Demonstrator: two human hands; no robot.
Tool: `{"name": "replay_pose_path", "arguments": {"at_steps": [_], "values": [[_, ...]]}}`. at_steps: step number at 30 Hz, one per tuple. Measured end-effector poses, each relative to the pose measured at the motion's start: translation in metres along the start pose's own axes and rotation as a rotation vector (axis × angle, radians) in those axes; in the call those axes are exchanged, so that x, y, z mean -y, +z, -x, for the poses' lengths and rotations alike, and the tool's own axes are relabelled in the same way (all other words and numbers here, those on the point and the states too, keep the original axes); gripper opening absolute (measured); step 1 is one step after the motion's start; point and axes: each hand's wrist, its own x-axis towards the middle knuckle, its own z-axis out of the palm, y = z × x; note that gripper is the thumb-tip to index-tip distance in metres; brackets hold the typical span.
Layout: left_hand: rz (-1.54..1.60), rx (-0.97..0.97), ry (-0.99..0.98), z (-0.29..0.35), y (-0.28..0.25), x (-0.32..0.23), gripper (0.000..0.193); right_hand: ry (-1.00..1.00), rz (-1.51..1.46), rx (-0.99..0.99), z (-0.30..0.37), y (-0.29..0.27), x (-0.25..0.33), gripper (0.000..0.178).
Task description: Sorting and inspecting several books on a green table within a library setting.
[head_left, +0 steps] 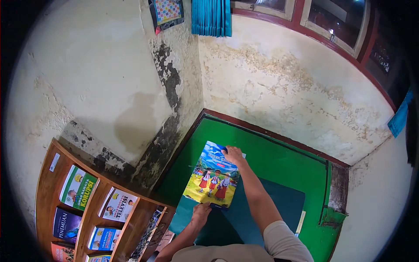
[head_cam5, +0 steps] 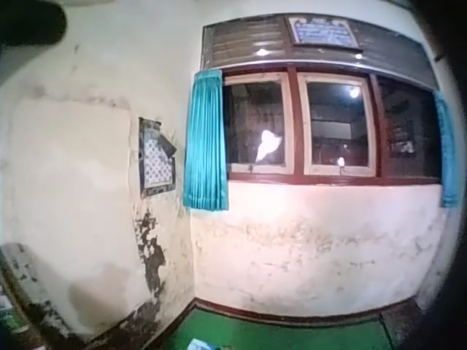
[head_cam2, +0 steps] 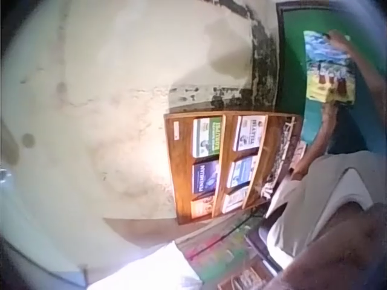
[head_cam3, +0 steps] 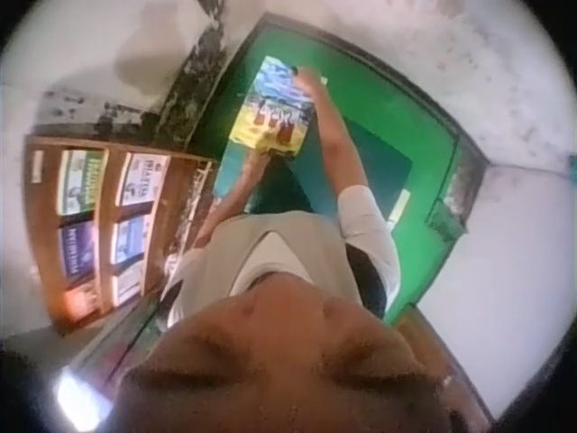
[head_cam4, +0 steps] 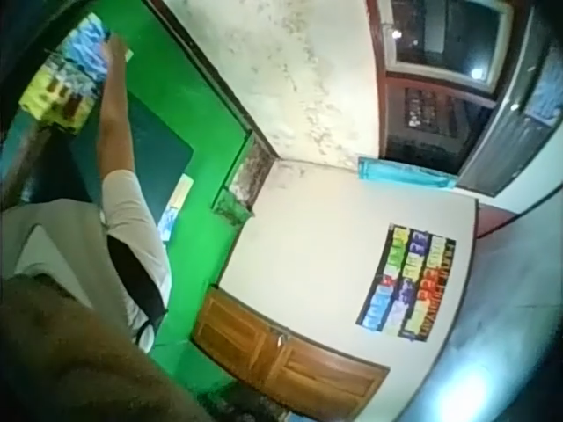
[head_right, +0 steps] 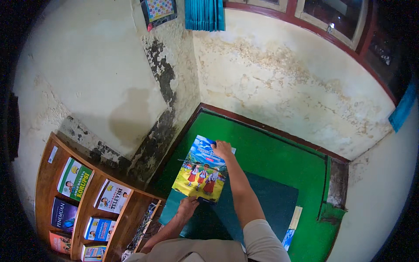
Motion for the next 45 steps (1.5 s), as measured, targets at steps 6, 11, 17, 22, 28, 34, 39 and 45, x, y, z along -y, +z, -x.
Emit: {"name": "replay_pose_path", "arguments": {"at_steps": [6, 11, 17, 22, 28, 34, 39, 45], "values": [[-0.089, -0.01, -0.006, -0.015, -0.018, 0.007, 0.018, -0.047, 0.007, -0.201, 0.002, 0.014, -0.003, 0.037], [-0.387, -0.021, 0.08, -0.009, -0.008, 0.002, 0.017, -0.022, 0.038, -0.293, 0.009, 0.016, 0.005, 0.034], [-0.619, -0.09, 0.113, 0.016, 0.033, -0.022, 0.013, 0.013, -0.013, -0.265, 0.016, 0.013, 0.011, 0.036], [-0.332, -0.029, -0.001, 0.007, 0.015, -0.014, 0.016, -0.105, 0.025, -0.502, 0.022, 0.021, 0.01, 0.047], [-1.626, 0.296, 0.283, 0.022, 0.023, -0.023, 0.021, -0.065, -0.018, -0.556, 0.084, 0.022, 0.027, 0.056], [-0.304, 0.17, -0.111, 0.022, 0.013, 0.003, 0.023, -0.048, -0.005, -0.433, 0.207, 0.031, 0.057, 0.058], [-0.17, 0.063, -0.205, 0.035, 0.046, 0.021, 0.025, -0.226, -0.163, -0.508, 0.242, 0.039, 0.036, 0.053], [-0.558, -0.224, 0.042, 0.045, 0.059, 0.004, 0.029, 0.052, -0.618, -0.491, 0.261, 0.045, 0.024, 0.05]]}}
